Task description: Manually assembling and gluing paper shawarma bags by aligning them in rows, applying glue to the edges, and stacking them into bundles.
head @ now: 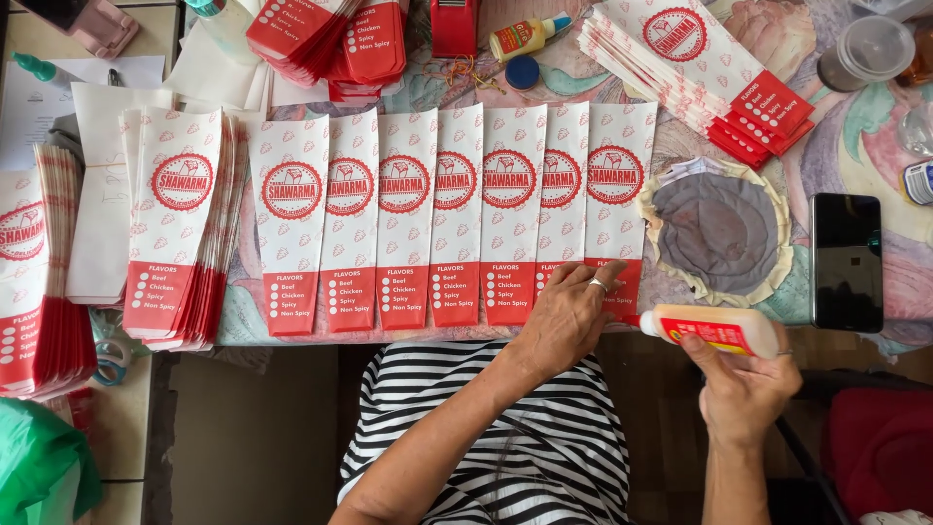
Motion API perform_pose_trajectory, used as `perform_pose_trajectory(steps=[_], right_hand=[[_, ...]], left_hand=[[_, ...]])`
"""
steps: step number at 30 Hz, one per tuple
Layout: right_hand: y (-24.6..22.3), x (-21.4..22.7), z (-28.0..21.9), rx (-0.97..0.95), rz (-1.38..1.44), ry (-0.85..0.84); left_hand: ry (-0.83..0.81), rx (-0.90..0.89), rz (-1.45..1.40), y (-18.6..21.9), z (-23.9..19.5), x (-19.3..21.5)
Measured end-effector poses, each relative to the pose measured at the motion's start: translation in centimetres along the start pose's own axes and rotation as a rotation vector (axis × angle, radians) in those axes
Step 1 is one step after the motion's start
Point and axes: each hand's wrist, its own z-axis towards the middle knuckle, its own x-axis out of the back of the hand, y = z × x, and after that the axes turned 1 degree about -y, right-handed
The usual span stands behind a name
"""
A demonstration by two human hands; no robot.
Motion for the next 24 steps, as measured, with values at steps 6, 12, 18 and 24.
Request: perform_pose_trajectory(steps=[6, 12, 18, 24], right_hand=[[-0.6, -2.4, -1.0, -0.073, 0.009, -0.049], [1.3, 1.0, 0.1, -0.033, 0.061, 0.021], [0.9, -0.3, -0.2, -0.012, 0.108, 0.025], [0.1, -2.4, -0.8, -0.054, 0.104, -0.037]], left_hand=[[-0.023, -0.001, 0.033, -0.1, 0.1, 0.3], [-0.047, -0.024, 0.061, -0.1, 0.1, 0.8], [-0.109, -0.006, 0.099, 0.2, 0.9, 1.0], [-0.124, -0.015, 0.122, 0.1, 1.2, 0.8]])
